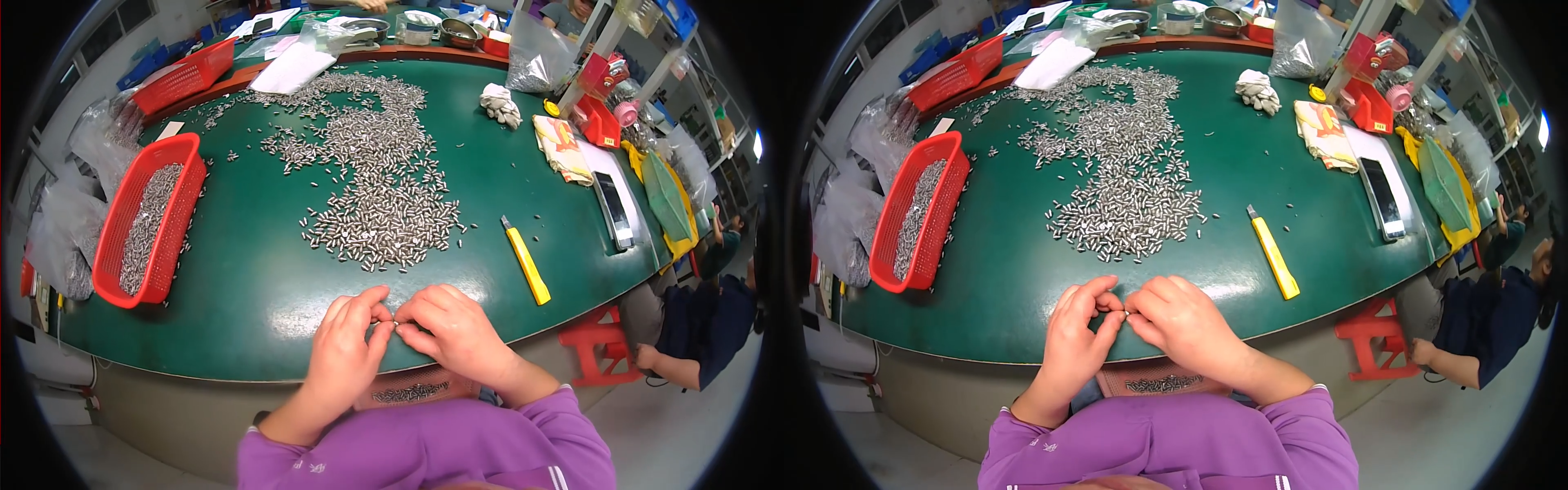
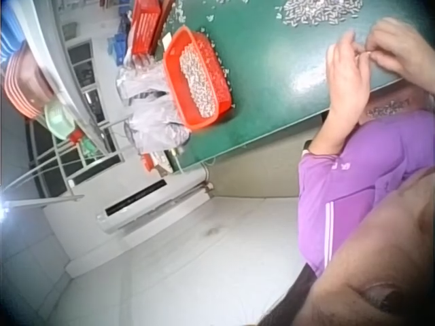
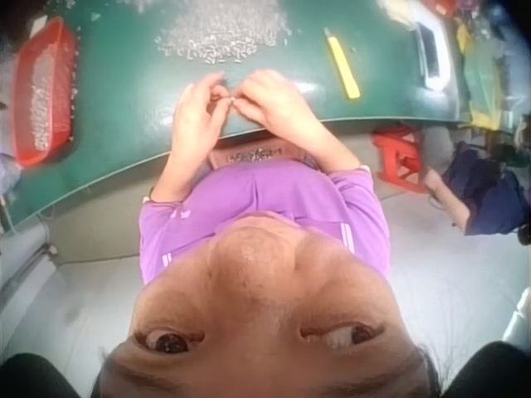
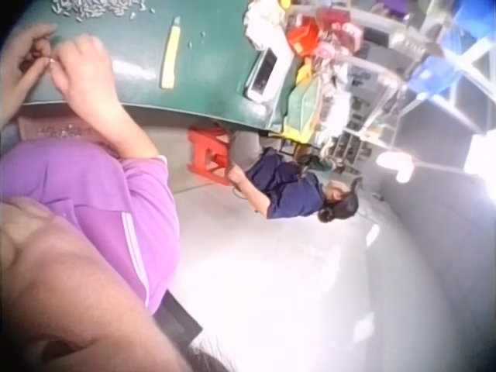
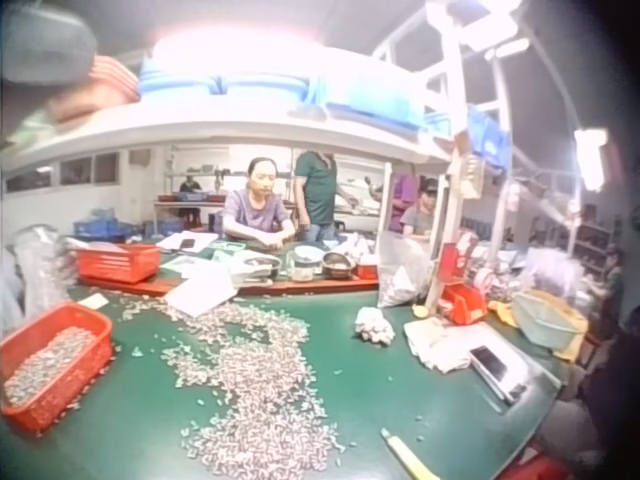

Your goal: Sorting and inspecting small metal hardware components at a workbench.

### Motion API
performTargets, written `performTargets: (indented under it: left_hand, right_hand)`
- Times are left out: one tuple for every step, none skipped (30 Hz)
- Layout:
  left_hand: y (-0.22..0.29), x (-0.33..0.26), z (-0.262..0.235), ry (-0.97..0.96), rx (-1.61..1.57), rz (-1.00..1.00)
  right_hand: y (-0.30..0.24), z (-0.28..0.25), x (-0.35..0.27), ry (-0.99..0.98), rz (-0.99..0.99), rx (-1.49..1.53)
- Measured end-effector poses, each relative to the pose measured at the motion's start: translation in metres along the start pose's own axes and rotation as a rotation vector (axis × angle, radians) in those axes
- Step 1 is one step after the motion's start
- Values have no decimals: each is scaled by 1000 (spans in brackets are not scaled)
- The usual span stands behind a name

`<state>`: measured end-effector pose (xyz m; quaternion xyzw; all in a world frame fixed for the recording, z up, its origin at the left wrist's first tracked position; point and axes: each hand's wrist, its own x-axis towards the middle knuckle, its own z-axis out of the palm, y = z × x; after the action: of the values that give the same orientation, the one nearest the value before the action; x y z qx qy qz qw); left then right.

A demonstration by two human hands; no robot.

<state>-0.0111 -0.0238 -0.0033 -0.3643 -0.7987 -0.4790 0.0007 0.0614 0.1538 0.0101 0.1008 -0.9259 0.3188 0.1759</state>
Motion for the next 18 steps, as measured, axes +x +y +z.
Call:
performTargets:
  left_hand:
    - [1, -1, 0, 0, 0, 1]
    - [2, -1, 0, 1, 0, 3]
    - [3, -2, 0, 2, 1, 3]
    - [3, -2, -1, 2, 4, 2]
    - [2, -2, -1, 2, 8, 1]
    - [2, -3, -1, 1, 7, -1]
    - [2, -3, -2, 3, 5, 3]
    - [2, -3, -2, 4, 3, 7]
    - [1, -3, -2, 3, 3, 6]
    - [-1, -2, -1, 12, 12, 33]
    - [-2, -2, 0, 19, 21, 60]
    - [-5, -1, 1, 14, 21, 57]
    - [-6, -3, 1, 31, -6, 45]
    - [-6, -3, 2, 46, -34, 33]
    - [-6, -2, 1, 47, -56, 15]
    - [-4, -1, 2, 63, -59, 3]
    - [-2, 0, 3, 79, -62, -10]
    - [-2, 1, 3, 76, -83, -28]
  right_hand:
    - [-1, -2, -1, -6, 4, -7]
    - [-3, -3, -1, -5, 2, -7]
    - [-5, -5, 0, -15, 0, -5]
    - [-5, -5, 1, -27, 1, -3]
    - [-5, -5, 2, -28, 2, -3]
    - [-5, -4, 2, -29, -17, 3]
    - [-4, -4, 3, -30, -39, 7]
    - [-4, -3, 2, -31, -38, 8]
    - [-4, -2, 1, -19, -36, 9]
    - [-4, 0, 0, -8, -33, 10]
    - [-3, 1, -1, -8, -29, 12]
    - [0, 3, -2, 11, -28, 1]
    - [-1, 4, -5, 28, -24, -5]
    - [-1, 4, -6, 27, -15, 2]
    - [-1, 3, -5, 28, -20, -6]
    - [0, 3, -6, 31, -22, -17]
    - [1, 1, -7, 37, -42, -28]
    - [0, 0, -10, 36, -29, -23]
